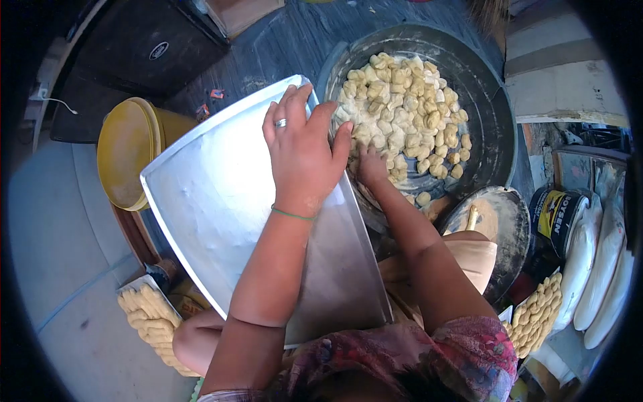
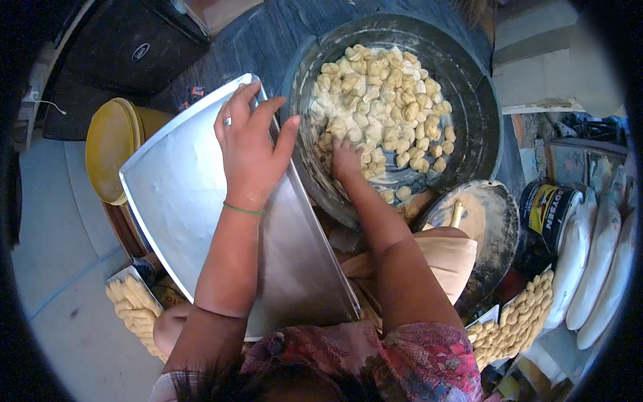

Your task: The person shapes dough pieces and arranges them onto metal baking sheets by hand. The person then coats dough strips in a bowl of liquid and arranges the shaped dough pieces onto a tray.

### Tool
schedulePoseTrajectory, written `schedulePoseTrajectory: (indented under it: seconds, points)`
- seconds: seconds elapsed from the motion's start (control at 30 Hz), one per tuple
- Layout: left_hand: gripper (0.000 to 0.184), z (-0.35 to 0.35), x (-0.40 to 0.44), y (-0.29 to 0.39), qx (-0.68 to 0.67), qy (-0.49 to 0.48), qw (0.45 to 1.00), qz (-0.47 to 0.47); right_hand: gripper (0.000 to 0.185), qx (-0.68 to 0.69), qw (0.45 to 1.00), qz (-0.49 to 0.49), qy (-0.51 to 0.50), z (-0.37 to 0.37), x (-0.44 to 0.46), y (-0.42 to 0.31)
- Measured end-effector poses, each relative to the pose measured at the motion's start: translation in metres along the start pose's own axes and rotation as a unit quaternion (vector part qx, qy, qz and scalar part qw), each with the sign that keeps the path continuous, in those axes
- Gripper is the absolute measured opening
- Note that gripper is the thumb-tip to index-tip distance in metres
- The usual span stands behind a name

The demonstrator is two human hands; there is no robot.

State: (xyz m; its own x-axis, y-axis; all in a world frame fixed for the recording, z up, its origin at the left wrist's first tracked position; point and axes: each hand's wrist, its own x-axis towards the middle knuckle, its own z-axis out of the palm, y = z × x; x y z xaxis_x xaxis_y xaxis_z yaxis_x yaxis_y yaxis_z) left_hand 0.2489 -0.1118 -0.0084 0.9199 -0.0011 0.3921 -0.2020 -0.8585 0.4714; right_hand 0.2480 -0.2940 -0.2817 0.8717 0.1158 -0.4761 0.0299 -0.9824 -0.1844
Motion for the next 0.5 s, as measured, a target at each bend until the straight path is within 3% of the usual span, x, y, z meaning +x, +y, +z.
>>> schedulePoseTrajectory:
  seconds: [0.03,0.07,0.13,0.17,0.23,0.33,0.43,0.47,0.5]
  points:
    - [0.029,-0.001,0.0,-0.001,0.0,0.0,1.0,-0.001,0.068,0.025,0.998,-0.033,-0.052,-0.003,0.001,0.001]
    - [0.029,-0.001,0.001,-0.001,-0.004,0.002,1.0,0.0,0.056,0.058,0.988,-0.118,0.079,0.02,0.009,0.027]
    - [0.029,-0.001,0.0,0.0,-0.008,0.003,1.0,-0.002,0.045,0.364,0.931,-0.01,0.018,0.01,0.019,0.061]
    - [0.029,-0.001,0.0,-0.001,-0.009,0.004,1.0,-0.001,0.04,0.504,0.862,0.046,-0.016,0.003,0.022,0.075]
    - [0.029,0.001,-0.001,-0.001,-0.011,0.004,1.0,0.0,0.026,0.76,0.65,0.005,-0.031,-0.02,0.019,0.104]
    - [0.029,0.0,0.0,0.0,-0.001,0.002,1.0,0.002,0.025,0.885,0.465,0.013,-0.004,-0.049,-0.001,0.115]
    - [0.029,0.0,0.0,0.0,-0.004,-0.004,1.0,-0.002,0.027,0.696,0.708,0.096,0.067,-0.048,0.01,0.13]
    - [0.03,0.0,0.002,-0.001,-0.005,0.002,1.0,0.002,0.029,0.799,0.601,-0.023,0.023,-0.047,0.006,0.141]
    - [0.031,0.001,0.002,-0.002,-0.005,0.007,1.0,0.003,0.028,0.85,0.523,-0.047,0.037,-0.061,-0.009,0.126]
